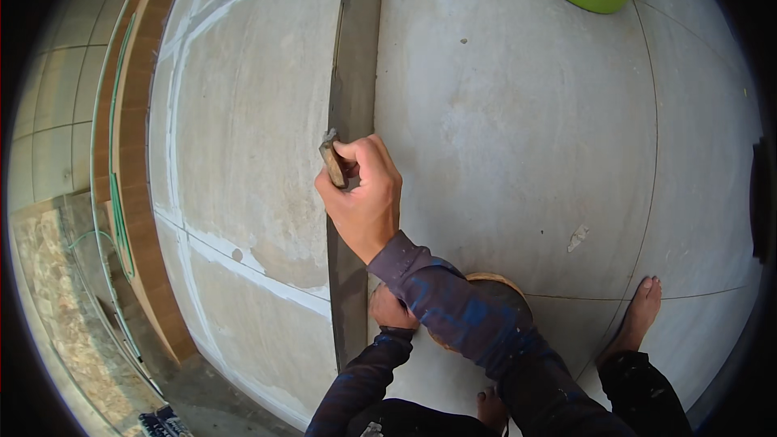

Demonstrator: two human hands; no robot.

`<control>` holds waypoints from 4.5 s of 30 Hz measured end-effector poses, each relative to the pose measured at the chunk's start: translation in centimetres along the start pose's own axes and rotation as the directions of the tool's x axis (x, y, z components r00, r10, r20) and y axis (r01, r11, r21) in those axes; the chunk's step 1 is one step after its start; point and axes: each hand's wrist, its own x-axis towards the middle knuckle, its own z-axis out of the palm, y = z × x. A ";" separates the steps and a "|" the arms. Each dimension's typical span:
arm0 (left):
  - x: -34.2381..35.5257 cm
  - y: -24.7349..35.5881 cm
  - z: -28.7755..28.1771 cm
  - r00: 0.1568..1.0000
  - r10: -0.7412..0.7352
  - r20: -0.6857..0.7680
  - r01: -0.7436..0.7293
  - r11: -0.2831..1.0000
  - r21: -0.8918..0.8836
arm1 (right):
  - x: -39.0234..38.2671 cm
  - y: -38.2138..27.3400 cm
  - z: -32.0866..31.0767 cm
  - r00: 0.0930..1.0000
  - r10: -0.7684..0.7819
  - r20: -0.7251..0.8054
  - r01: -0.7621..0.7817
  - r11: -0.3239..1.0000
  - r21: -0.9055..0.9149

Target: The person applies mortar along the edges and joints of tiles using a scraper tool, scooping mortar from a container and smoothing it along the seams.

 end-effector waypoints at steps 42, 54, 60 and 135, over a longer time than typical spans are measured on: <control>-0.8 0.1 1.5 0.999 0.012 -0.033 -0.013 0.999 -0.038 | 7.6 3.3 -2.7 0.996 -0.089 -0.002 0.089 0.991 0.102; -0.6 -0.4 0.4 0.999 -0.003 -0.047 0.002 1.000 -0.023 | 0.1 2.2 -4.3 0.975 0.014 0.222 -0.029 0.998 0.062; -0.3 0.3 1.3 1.000 -0.001 -0.023 0.000 0.998 -0.065 | 2.4 4.9 -1.5 0.991 -0.134 0.007 0.132 0.987 0.089; -0.9 -0.3 1.2 0.999 0.016 -0.038 -0.016 1.000 0.009 | 4.7 1.0 -0.5 0.989 -0.077 0.125 0.093 0.988 -0.122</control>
